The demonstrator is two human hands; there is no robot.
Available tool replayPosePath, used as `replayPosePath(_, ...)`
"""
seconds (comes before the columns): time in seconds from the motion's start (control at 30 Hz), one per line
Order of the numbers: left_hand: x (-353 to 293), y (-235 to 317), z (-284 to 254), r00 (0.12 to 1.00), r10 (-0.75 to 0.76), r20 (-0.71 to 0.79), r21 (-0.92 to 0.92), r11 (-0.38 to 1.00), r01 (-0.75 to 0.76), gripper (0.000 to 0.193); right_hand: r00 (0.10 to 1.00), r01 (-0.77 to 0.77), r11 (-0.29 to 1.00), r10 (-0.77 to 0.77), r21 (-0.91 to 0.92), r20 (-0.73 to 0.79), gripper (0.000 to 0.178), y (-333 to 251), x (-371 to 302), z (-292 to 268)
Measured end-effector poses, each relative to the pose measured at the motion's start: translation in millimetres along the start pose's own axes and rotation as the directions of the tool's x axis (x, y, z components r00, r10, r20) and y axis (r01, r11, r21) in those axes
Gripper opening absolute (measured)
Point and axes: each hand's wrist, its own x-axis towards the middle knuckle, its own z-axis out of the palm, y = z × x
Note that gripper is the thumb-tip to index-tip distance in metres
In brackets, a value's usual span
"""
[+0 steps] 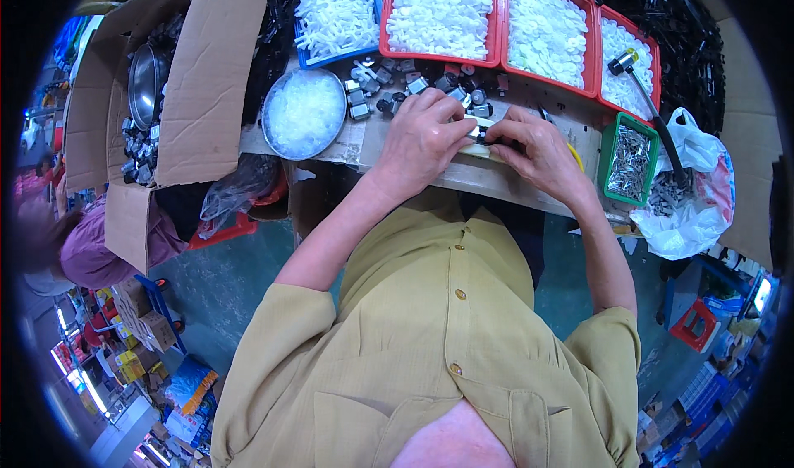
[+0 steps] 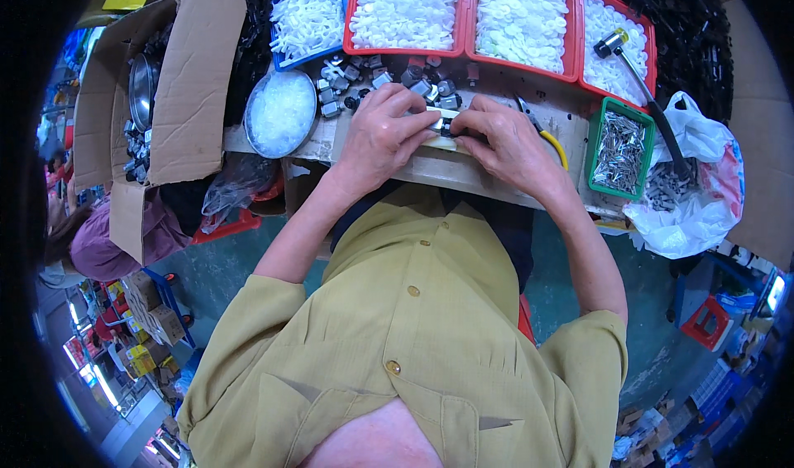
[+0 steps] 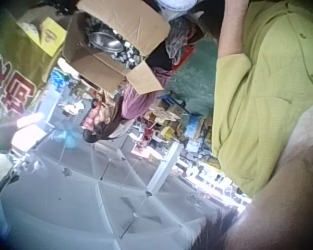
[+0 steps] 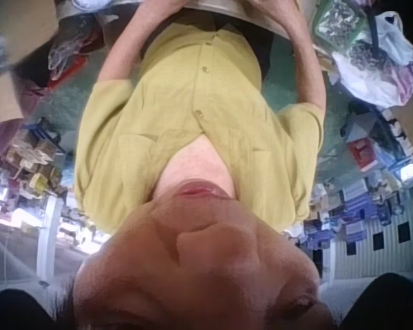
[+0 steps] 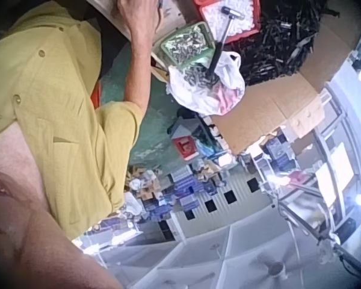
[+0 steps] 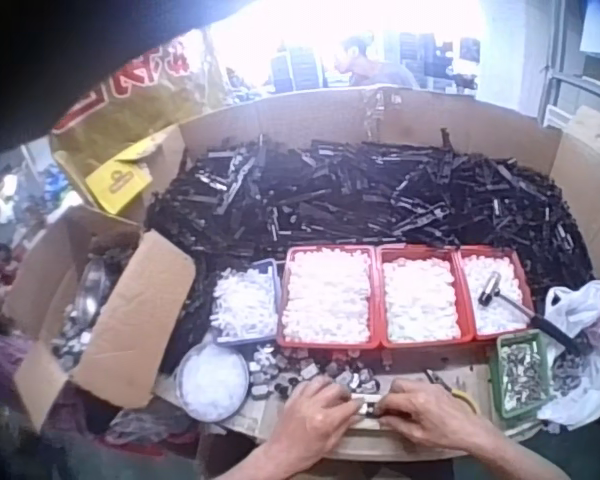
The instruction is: The person assembles small metal lock cylinders at a workbench. They insert white plastic components and metal pins into the cylinders, using a small hammer to tap parts into place and pliers to adjust internal mechanisms. The person handles the components one by one, placing finished units on the table.
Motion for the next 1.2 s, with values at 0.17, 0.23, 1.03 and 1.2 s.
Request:
replayPosePath(0.17,-7,2,6,0.999,0.041,-0.020,0.126,0.991,-0.038,0.032,0.998,0.005,1.000,-0.005,-0.001,-0.064,0.012,-2,-5,-3)
replayPosePath(0.23,-17,0,14,0.996,0.069,-0.061,0.184,0.981,-0.056,0.037,0.989,0.036,0.999,-0.035,0.006,-0.142,0.012,-1,-12,-5)
replayPosePath(1.03,23,-98,-67,0.904,-0.128,-0.407,0.382,0.876,0.296,0.015,0.797,-0.498,0.824,0.313,-0.270,-0.516,0.008,54,-117,-66)
replayPosePath(1.2,31,-106,-66,0.922,-0.201,-0.332,0.422,0.842,0.336,0.016,0.755,-0.512,0.838,0.335,-0.187,-0.564,0.011,59,-126,-69)
